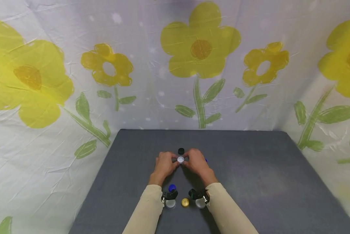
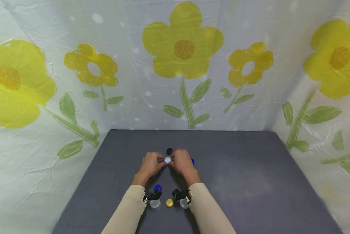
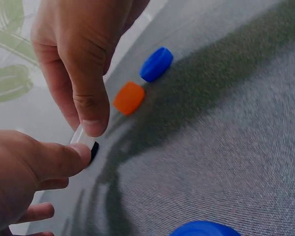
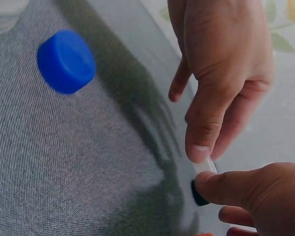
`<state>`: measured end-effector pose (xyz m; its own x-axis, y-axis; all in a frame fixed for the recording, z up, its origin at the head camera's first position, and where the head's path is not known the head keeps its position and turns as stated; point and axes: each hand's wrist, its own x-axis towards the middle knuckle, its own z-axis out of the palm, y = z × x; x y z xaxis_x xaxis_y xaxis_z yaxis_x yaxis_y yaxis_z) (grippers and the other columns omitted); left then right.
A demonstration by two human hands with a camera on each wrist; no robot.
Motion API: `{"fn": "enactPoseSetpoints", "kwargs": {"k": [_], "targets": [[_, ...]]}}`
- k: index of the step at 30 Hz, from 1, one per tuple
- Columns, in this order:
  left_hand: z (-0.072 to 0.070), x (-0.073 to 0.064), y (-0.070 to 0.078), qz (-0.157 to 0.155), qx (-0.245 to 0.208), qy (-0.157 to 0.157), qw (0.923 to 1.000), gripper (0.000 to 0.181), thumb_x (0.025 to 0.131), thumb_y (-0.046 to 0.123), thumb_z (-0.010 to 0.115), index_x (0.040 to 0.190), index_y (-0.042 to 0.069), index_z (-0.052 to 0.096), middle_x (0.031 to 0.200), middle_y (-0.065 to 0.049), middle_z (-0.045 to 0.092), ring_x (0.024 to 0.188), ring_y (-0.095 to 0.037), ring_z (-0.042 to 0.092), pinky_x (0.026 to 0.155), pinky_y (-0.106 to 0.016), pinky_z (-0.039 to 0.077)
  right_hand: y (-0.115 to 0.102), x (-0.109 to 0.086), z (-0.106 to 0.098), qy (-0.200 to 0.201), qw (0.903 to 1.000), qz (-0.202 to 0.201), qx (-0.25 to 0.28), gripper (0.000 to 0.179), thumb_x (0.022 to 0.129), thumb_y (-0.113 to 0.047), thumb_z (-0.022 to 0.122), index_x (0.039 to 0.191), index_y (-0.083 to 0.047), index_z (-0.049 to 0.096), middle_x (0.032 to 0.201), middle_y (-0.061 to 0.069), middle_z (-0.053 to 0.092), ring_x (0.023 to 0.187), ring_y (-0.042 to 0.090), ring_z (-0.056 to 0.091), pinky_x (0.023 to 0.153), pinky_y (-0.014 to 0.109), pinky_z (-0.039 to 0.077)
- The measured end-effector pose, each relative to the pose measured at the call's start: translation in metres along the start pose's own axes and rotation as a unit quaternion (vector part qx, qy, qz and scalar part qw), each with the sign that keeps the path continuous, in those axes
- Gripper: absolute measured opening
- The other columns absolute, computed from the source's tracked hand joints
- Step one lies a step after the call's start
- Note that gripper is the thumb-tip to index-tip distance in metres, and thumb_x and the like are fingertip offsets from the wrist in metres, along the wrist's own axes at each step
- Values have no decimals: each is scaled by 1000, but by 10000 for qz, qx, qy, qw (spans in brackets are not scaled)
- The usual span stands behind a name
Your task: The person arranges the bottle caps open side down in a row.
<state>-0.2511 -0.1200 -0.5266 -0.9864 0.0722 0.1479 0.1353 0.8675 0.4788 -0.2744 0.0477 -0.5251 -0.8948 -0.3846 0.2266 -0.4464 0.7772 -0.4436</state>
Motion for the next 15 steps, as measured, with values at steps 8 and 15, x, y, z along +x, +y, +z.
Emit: {"fn": "enactPoseSetpoints", "kwargs": {"k": [8, 15], "targets": [[-16, -5, 7, 31, -176, -80, 9998, 21, 85, 28, 81, 102, 18, 80, 109, -7, 75, 107, -30, 68, 89, -51, 53, -9, -8, -16, 110, 9992, -158, 338, 17, 81, -14, 82, 96, -7, 79, 114, 16, 72, 111, 37, 65, 97, 52, 50], [-27, -12, 14, 9, -228, -174, 9996, 20, 85, 29, 81, 104, 22, 81, 114, -5, 74, 110, -30, 66, 89, -51, 53, -15, -16, -28, 113, 9988, -260, 396, 19, 83, -17, 82, 99, -7, 79, 116, 15, 71, 110, 34, 65, 95, 51, 51]]}}
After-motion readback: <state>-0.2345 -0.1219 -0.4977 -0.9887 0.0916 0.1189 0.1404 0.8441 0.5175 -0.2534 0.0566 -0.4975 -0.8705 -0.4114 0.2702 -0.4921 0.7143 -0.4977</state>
